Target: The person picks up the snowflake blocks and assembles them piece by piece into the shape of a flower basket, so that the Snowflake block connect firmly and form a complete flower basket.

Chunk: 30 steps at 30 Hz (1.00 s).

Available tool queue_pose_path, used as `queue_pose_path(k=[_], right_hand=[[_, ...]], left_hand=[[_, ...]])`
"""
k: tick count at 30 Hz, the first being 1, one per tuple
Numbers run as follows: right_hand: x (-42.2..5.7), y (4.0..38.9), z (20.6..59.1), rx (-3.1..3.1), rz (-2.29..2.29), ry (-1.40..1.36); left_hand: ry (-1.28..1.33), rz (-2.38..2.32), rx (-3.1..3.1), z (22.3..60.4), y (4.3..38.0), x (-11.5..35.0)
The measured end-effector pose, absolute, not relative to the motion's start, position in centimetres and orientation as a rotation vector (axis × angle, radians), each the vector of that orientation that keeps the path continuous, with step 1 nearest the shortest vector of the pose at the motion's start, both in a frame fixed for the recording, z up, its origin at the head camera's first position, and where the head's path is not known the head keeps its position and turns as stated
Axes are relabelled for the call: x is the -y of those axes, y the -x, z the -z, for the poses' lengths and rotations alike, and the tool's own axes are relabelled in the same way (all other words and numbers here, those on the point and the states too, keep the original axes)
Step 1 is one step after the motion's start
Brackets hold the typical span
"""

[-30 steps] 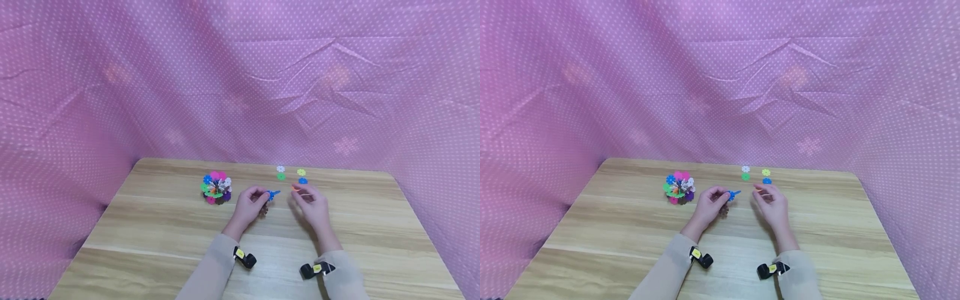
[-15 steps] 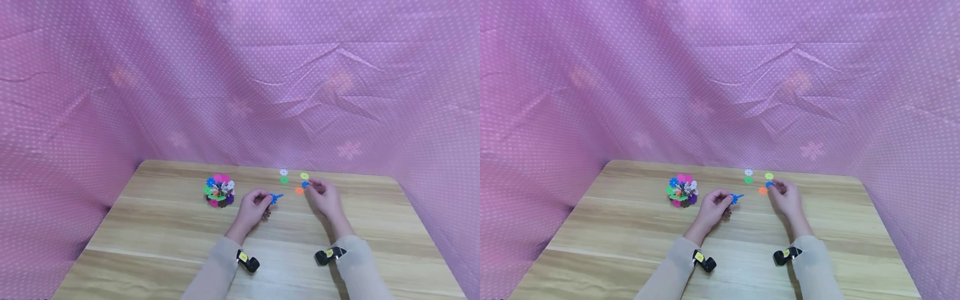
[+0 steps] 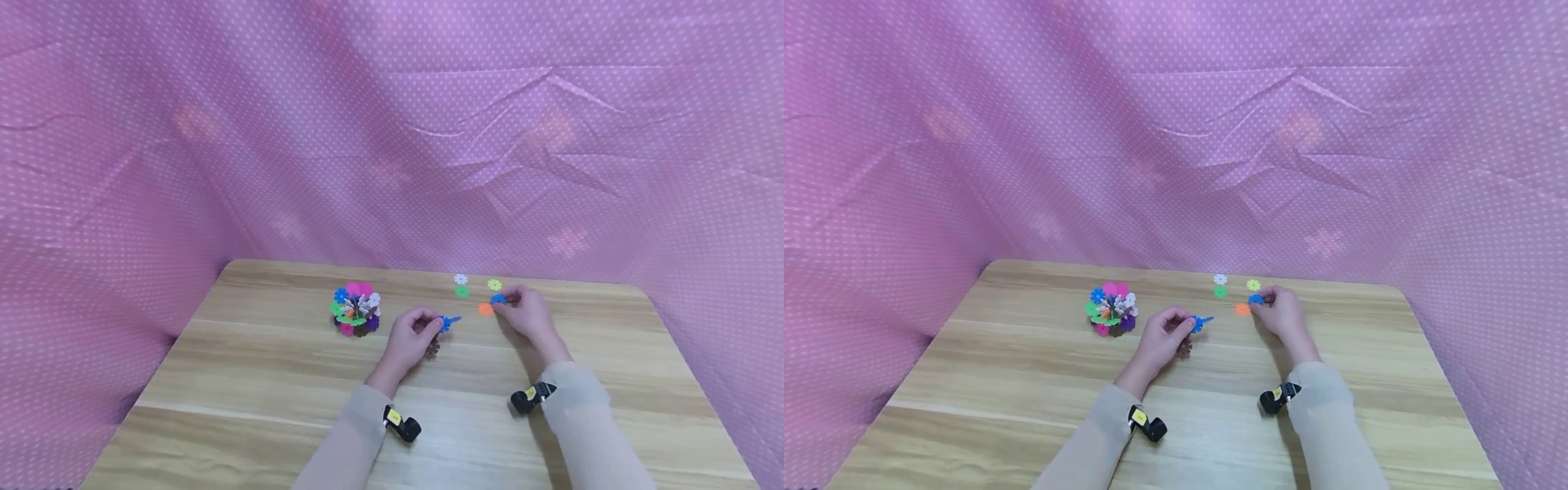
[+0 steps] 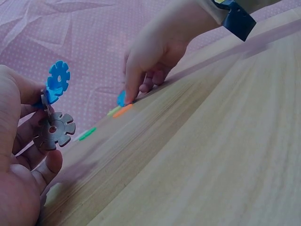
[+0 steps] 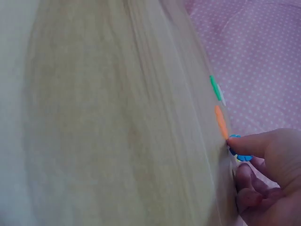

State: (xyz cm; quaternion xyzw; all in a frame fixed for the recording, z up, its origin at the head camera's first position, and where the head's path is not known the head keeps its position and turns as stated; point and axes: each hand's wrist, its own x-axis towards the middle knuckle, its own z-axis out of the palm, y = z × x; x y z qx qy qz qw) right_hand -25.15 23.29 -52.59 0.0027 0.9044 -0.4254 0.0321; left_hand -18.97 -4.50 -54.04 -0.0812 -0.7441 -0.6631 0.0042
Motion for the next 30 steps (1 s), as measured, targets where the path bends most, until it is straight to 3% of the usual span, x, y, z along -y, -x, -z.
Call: queue_pose_path(k=[15,30], right_hand=[[-21.4,19.9,51.2,-2.375,2.039,-0.184],[-16.5,18.0,53.5,-2.092,2.463,0.053]], left_hand=[[0.244,2.127,2.296,54.1,19.0,4.6],[0.315,2.037,2.309,54.3,19.2,4.7]])
